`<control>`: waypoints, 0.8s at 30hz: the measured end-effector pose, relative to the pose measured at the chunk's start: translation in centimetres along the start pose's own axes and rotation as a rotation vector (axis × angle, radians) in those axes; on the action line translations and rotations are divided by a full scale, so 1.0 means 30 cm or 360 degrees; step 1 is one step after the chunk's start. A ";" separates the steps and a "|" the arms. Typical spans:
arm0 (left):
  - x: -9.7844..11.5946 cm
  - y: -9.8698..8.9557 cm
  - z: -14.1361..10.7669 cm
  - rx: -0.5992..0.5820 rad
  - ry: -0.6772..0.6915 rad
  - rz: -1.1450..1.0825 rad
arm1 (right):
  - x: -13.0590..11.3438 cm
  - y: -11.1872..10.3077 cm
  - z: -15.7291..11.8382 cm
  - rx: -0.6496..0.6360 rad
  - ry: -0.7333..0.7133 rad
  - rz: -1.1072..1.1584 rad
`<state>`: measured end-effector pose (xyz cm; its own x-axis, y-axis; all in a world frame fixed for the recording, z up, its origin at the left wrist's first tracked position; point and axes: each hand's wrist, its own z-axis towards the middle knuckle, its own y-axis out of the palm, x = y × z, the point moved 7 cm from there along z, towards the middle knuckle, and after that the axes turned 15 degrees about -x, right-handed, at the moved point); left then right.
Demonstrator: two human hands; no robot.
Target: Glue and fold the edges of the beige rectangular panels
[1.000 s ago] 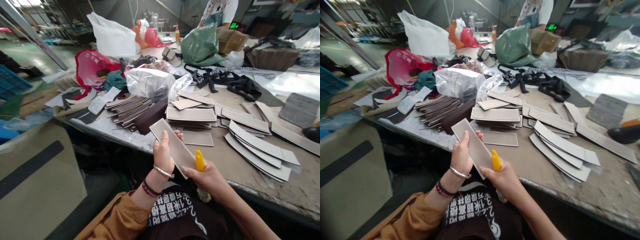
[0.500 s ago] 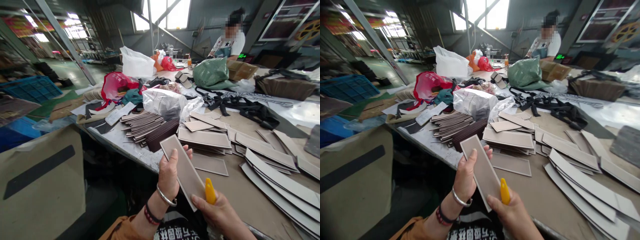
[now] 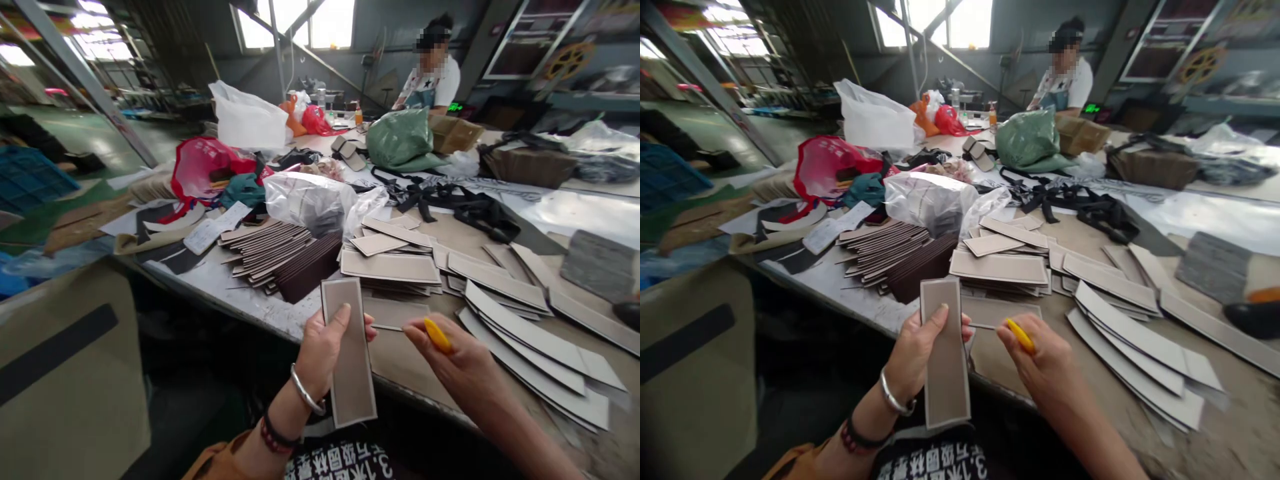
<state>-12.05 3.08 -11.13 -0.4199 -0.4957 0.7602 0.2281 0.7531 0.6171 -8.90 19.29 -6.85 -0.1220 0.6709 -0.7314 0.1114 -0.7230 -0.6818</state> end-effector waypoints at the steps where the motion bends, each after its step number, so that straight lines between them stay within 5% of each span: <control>1: -0.013 0.008 -0.005 -0.0060 -0.0081 0.0041 | -0.040 -0.030 0.016 0.0026 -0.0114 -0.0062; 4: -0.048 0.036 -0.022 -0.0256 -0.0269 0.0157 | -0.122 -0.068 0.062 -0.0012 -0.0281 -0.0206; 10: -0.093 0.083 -0.057 -0.0590 -0.0548 0.0347 | -0.148 0.005 0.093 -0.0417 -0.0325 -0.0137; 20: -0.104 0.109 -0.055 -0.0770 -0.0710 0.0312 | -0.024 0.002 0.075 -0.0381 -0.0032 0.0246; 24: -0.134 0.112 -0.043 -0.0816 -0.0779 0.0327 | -0.013 0.022 0.063 -0.0610 -0.0045 0.0250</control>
<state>-8.46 7.04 -11.85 -0.6410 -0.0264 0.7671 0.6760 0.4538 0.5805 -10.64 18.24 -6.99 -0.1004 0.5485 -0.8301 0.4892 -0.6993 -0.5213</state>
